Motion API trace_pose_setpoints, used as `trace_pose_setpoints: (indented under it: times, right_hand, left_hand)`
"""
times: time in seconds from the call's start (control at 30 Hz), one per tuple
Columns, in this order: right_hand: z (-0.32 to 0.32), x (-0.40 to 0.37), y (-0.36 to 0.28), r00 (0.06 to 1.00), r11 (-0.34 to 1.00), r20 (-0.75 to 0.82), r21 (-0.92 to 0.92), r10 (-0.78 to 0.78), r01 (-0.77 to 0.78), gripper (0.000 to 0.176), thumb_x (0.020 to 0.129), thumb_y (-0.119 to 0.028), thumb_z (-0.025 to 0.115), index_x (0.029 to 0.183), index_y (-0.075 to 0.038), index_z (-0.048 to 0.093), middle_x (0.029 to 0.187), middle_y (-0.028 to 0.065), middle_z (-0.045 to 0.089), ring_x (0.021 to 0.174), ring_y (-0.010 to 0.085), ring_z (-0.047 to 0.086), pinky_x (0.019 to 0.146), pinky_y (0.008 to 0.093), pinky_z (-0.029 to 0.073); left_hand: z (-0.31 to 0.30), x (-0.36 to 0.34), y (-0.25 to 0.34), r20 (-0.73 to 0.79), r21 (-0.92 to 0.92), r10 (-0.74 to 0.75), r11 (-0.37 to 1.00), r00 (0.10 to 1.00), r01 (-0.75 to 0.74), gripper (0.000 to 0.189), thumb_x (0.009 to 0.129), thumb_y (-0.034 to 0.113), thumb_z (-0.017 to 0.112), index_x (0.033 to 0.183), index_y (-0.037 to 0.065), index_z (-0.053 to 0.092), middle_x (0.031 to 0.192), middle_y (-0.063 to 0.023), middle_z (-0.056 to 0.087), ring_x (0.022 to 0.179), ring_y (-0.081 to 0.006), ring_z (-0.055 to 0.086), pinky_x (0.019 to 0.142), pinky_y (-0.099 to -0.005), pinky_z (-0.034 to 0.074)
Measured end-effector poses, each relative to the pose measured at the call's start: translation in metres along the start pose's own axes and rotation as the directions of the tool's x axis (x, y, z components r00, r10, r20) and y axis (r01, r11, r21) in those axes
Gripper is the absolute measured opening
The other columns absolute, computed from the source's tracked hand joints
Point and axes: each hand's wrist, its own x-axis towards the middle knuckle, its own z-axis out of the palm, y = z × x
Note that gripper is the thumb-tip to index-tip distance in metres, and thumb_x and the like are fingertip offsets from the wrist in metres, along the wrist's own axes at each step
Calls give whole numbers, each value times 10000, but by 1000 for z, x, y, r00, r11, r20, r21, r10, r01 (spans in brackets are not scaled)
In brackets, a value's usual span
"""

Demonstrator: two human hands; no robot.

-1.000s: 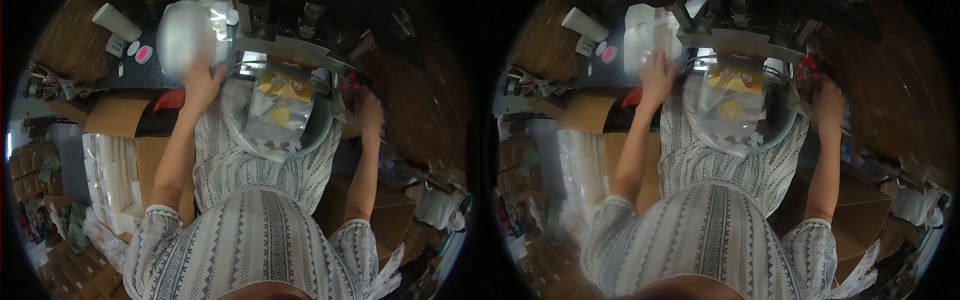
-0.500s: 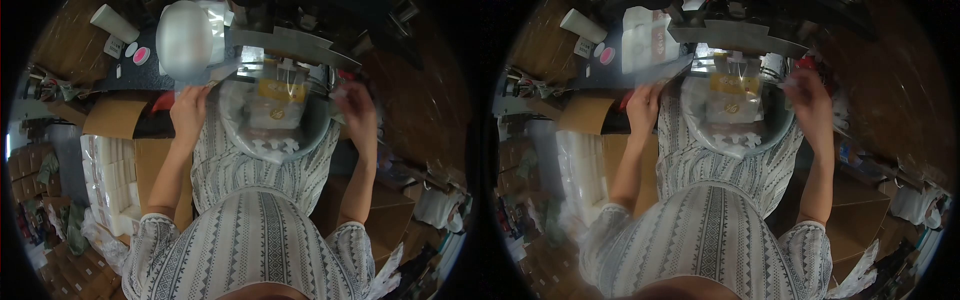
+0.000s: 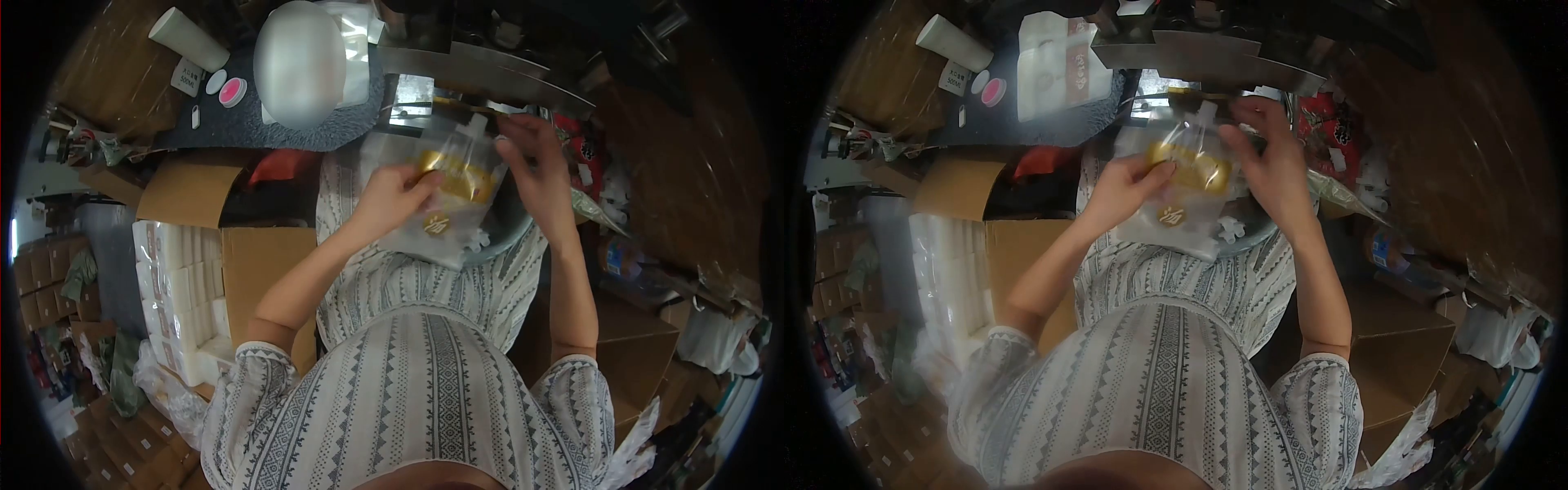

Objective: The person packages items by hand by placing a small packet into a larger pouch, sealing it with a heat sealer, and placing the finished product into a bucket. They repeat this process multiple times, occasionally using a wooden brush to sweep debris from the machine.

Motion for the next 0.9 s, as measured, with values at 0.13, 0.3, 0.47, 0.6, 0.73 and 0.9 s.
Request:
trace_pose_setpoints:
  times: [0.13, 0.3, 0.47, 0.6, 0.73, 0.9]
  right_hand:
    - [-35, -10, -1, 994, 923, -109, -384, -16, -27, 189, 872, -142, 640, 1026, -39, 603, 1008, 96, 678, 936, 201, 639, 799, 307, 485]
    - [-84, -9, 36, 973, 453, -229, -864, 33, -219, 168, 867, -186, 607, 981, -63, 625, 954, 191, 655, 913, 372, 621, 753, 429, 491]
    - [-89, -8, 54, 947, 477, -259, -819, 190, -319, 192, 886, -213, 562, 989, -56, 604, 918, 228, 644, 909, 426, 594, 719, 489, 471]
    - [-74, -9, 12, 966, 750, -227, -617, 122, -240, 213, 829, -147, 639, 1021, -58, 612, 913, 171, 666, 819, 319, 648, 690, 407, 497]
    - [-33, -7, -9, 999, 931, 6, -362, -53, 52, 251, 794, -84, 700, 1032, -40, 635, 886, 94, 660, 757, 169, 611, 675, 290, 481]
    - [20, 13, -25, 935, 883, 179, -316, -305, 348, 251, 780, -102, 705, 1013, -36, 636, 883, 99, 657, 797, 236, 624, 726, 336, 490]
  left_hand:
    - [8, 39, -7, 131, -466, -280, 829, 951, 308, 313, 908, 269, 624, 876, -42, 629, 767, -115, 659, 685, -99, 631, 616, -235, 500]
    - [8, 39, -10, -2, -316, -260, 916, 966, 246, 370, 913, 309, 608, 934, -60, 629, 795, -141, 658, 740, -175, 639, 668, -288, 503]
    - [-88, 83, -76, -451, 783, 594, 621, 666, -23, 606, 865, 405, 610, 1273, -24, 485, 1246, -250, 511, 1145, -415, 482, 945, -472, 387]
    - [-63, 25, -70, -185, 873, 526, 476, 830, -108, 509, 810, 365, 679, 1186, 42, 560, 1150, -203, 566, 1067, -377, 526, 893, -430, 417]
    - [-68, -7, -69, -413, 739, 370, 670, 832, 69, 243, 816, 246, 682, 949, 46, 645, 902, -136, 616, 848, -317, 593, 707, -362, 467]
    - [-56, -30, -19, -475, 696, 518, 716, 711, -56, 49, 792, 51, 670, 823, 27, 640, 791, -113, 597, 693, -292, 581, 598, -358, 455]
